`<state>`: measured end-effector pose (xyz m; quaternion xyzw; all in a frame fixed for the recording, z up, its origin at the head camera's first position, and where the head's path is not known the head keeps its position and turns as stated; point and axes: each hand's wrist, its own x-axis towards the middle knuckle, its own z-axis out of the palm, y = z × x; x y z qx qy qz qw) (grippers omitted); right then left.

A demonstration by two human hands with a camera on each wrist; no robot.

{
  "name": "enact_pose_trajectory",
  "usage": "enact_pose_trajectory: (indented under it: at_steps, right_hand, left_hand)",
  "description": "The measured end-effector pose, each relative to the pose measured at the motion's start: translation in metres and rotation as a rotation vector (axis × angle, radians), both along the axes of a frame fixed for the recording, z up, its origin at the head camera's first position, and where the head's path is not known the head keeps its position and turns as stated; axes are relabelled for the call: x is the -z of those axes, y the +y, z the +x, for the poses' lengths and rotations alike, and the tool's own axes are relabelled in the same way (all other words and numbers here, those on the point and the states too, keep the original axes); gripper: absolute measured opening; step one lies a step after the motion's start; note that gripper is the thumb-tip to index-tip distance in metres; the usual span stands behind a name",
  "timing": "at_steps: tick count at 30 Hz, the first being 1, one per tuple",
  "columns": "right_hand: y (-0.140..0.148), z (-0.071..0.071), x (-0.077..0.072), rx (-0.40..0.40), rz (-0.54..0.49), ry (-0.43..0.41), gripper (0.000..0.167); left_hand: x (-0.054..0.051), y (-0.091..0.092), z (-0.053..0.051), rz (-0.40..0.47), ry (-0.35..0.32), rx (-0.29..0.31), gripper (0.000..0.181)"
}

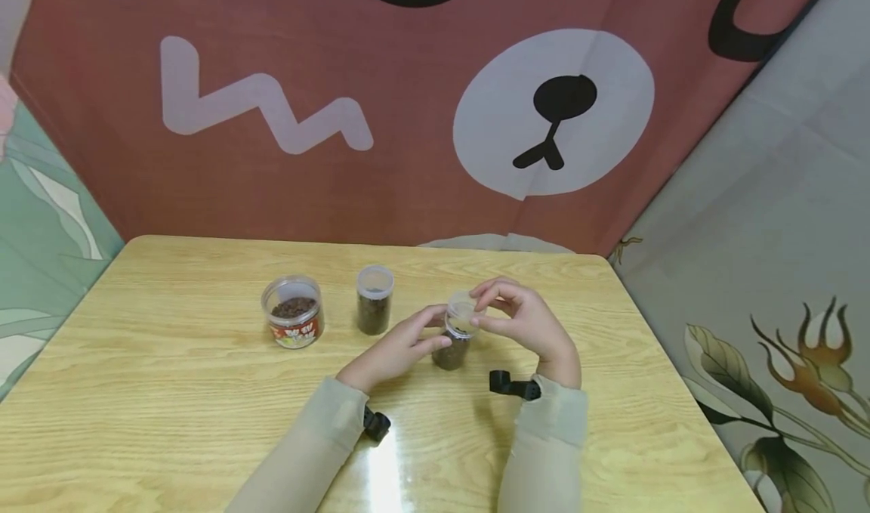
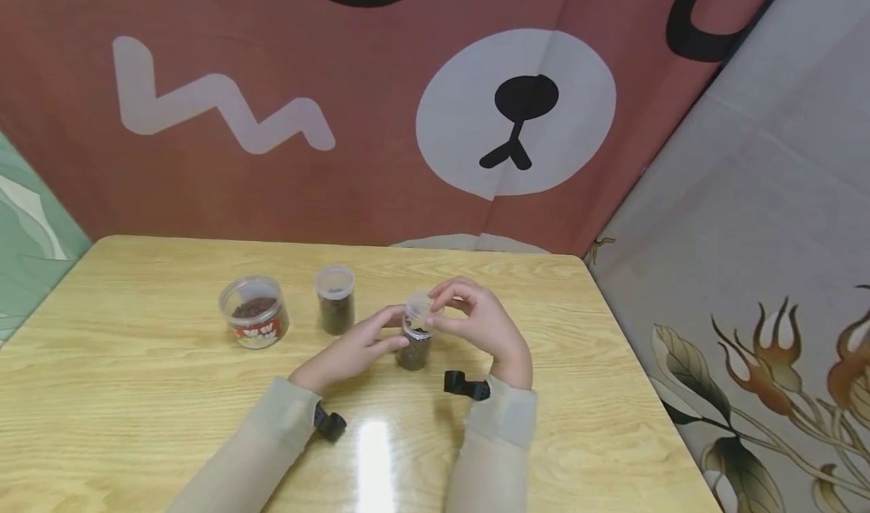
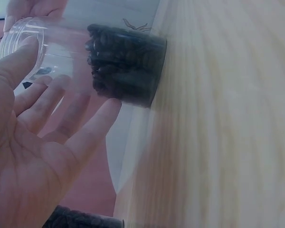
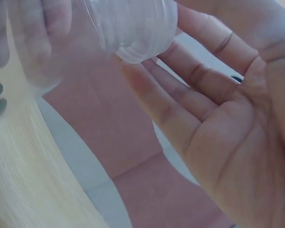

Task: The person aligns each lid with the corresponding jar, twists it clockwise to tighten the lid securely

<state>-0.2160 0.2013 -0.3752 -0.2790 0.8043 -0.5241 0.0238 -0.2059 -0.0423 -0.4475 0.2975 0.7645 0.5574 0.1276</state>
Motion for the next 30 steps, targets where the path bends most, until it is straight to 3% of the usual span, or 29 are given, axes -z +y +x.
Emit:
enact_pose_trajectory:
  at_steps: [11, 22, 25, 30]
  right_hand:
    - [-0.001, 0.0, -0.007, -0.082, 0.131, 0.121, 0.02]
    - [0.004, 0.003, 0.006, -0.075, 0.121, 0.365, 0.028]
    - [0.002, 0.006, 0.004, -0.062, 0.12, 0.379, 0.028]
    - [-0.005, 0.018, -0.013, -0.062, 0.123, 0.357, 0.024]
  left_hand:
    - [0.001, 0.0, 0.001, 0.011, 0.024, -0.01, 0.056]
    - [0.002, 0.001, 0.0, -0.016, 0.019, -0.006, 0.059]
    - [0.001, 0.001, 0.0, -0.019, 0.019, -0.014, 0.06]
    - [0.001, 0.0, 0.001, -0.018, 0.018, -0.018, 0.06]
